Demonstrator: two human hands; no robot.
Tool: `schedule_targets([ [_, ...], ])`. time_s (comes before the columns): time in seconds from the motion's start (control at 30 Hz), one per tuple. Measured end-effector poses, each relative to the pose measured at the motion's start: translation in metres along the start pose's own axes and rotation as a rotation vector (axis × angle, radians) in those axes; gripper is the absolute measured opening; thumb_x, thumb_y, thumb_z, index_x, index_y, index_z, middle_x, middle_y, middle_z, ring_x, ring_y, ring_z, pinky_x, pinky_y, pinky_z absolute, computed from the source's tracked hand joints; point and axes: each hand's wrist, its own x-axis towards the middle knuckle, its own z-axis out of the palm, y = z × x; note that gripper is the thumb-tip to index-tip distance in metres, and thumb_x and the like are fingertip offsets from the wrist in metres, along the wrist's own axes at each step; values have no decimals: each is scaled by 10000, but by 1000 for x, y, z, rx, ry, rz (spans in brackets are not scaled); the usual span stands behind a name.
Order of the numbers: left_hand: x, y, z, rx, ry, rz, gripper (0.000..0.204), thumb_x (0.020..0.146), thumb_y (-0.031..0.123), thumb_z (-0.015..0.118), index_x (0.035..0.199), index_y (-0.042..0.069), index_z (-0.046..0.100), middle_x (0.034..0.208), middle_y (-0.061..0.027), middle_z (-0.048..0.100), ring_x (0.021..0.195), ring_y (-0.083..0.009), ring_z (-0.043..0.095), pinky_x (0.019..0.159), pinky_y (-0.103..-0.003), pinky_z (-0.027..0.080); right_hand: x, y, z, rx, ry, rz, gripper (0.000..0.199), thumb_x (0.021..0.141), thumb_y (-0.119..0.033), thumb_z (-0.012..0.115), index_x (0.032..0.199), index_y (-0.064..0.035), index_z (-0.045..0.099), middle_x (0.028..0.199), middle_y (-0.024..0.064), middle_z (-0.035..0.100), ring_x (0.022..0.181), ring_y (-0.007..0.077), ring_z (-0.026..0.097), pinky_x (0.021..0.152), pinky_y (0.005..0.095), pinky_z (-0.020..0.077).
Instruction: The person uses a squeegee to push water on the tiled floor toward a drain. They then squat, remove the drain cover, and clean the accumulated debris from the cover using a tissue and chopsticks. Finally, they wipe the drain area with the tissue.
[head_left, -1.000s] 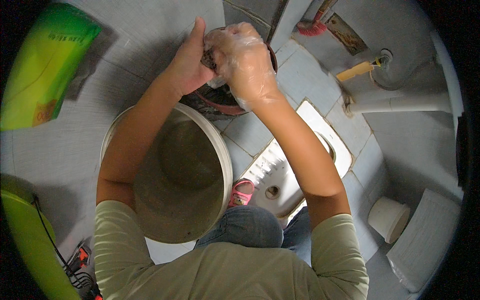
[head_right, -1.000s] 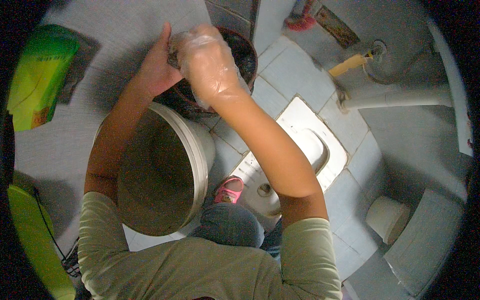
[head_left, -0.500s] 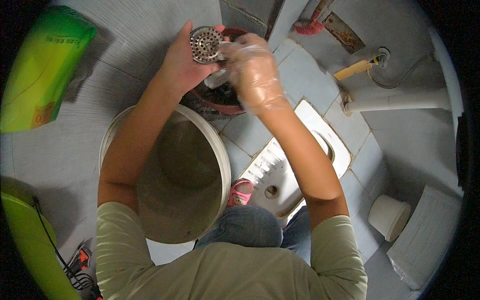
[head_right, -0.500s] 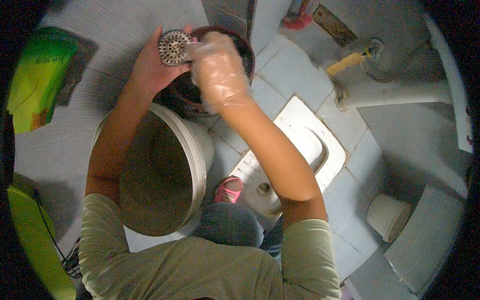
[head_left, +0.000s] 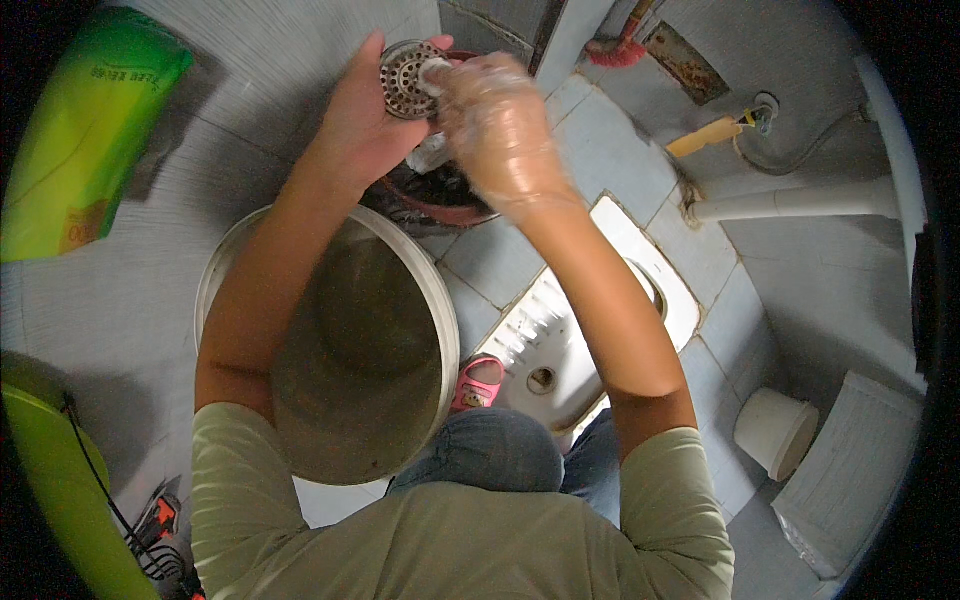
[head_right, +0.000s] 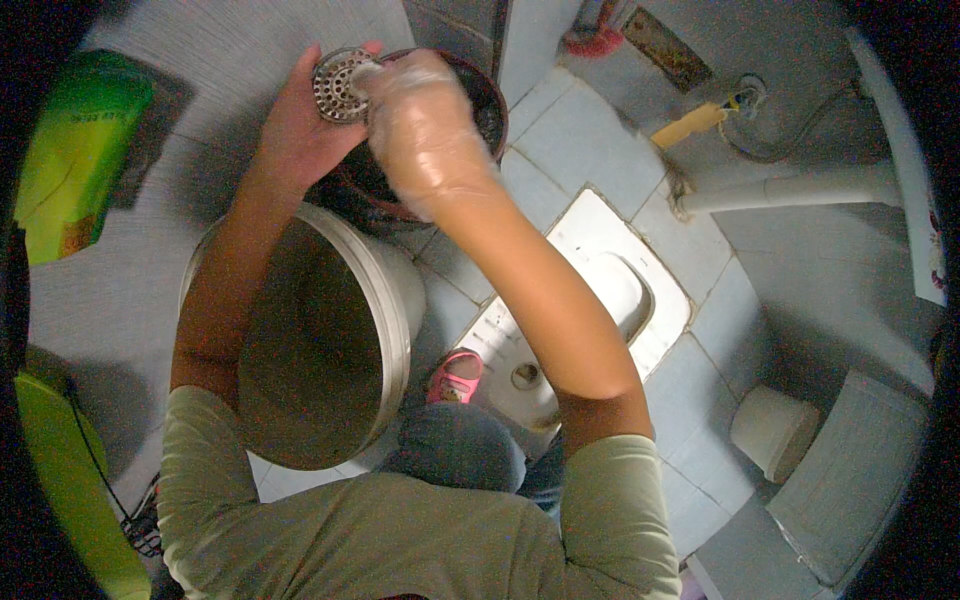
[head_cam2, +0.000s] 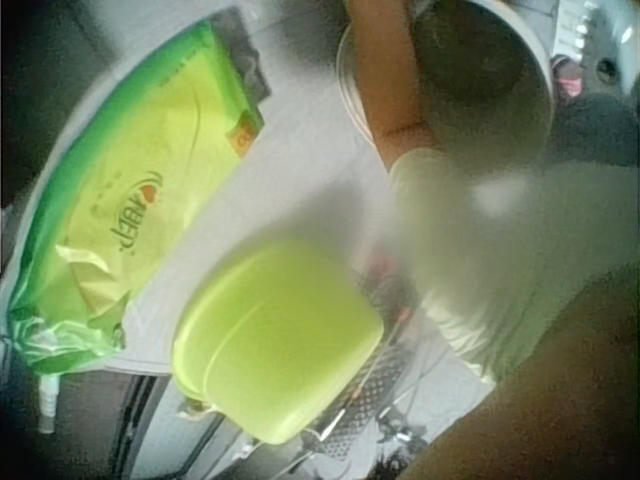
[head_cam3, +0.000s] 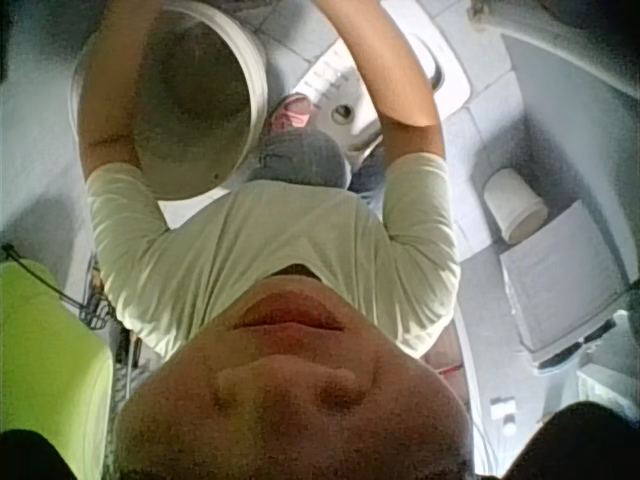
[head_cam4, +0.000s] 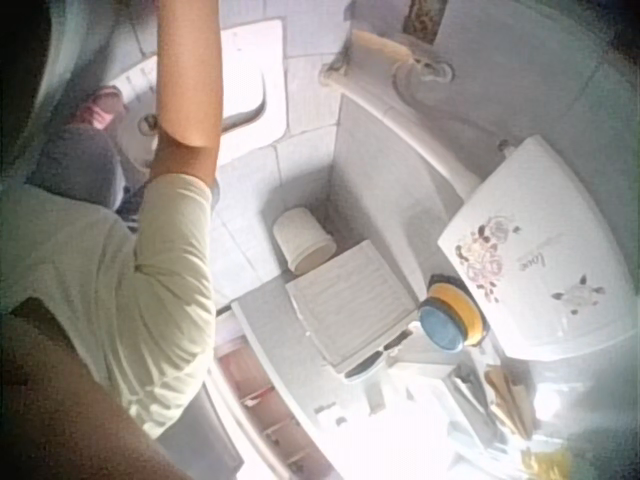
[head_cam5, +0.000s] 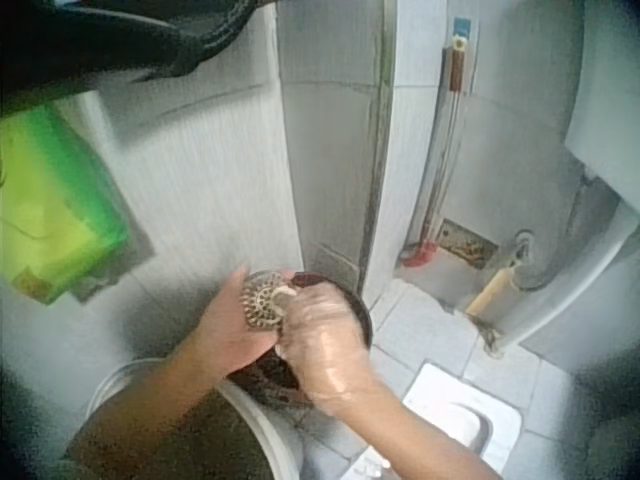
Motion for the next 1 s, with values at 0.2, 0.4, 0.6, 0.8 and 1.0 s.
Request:
schedule_targets([
  [0.2, 10, 5, -16, 115, 15, 4, 354, 900, 276, 382, 1084, -24, 405, 961, -145, 500, 1018, -345, 471, 915, -527, 350, -21, 29, -7, 306, -173, 300, 212, 761, -58, 572, 969, -19, 589, 911, 104, 597, 788, 154, 561, 724, 239, 445],
  [0.4, -4, -4, -7, 648, -161, 288, 366, 857, 274, 469, 1072, -17, 410, 1041, -126, 506, 1005, -263, 497, 919, -493, 363, 3, 10, -11, 16, 61, 52, 204, 746, -95, 575, 939, -31, 600, 818, 137, 605, 809, 255, 575, 736, 319, 455],
  [0.6, 3, -6, -6, -158, 108, -159, 432, 824, 311, 521, 1048, -46, 429, 1069, -158, 509, 1016, -290, 501, 931, -472, 371, 2, 14, -6, -158, -137, 160, 191, 712, -107, 566, 888, -58, 622, 822, 178, 592, 821, 312, 549, 718, 351, 454],
  [0.8, 12, -5, -13, -231, 149, -278, 500, 843, 351, 493, 1081, -82, 415, 1092, -219, 493, 1021, -348, 492, 919, -496, 380, -2, 21, -27, 681, -102, 761, 316, 812, -223, 584, 1044, -24, 505, 855, 58, 580, 704, 107, 551, 639, 258, 468],
  [1.0, -7, -7, 10, 107, 45, -130, 432, 886, 351, 409, 1153, 12, 409, 1141, -147, 490, 1050, -263, 491, 914, -492, 385, -10, 23, -26, 505, -198, 601, 243, 809, -178, 590, 969, 1, 557, 842, 56, 578, 699, 109, 550, 658, 242, 455],
])
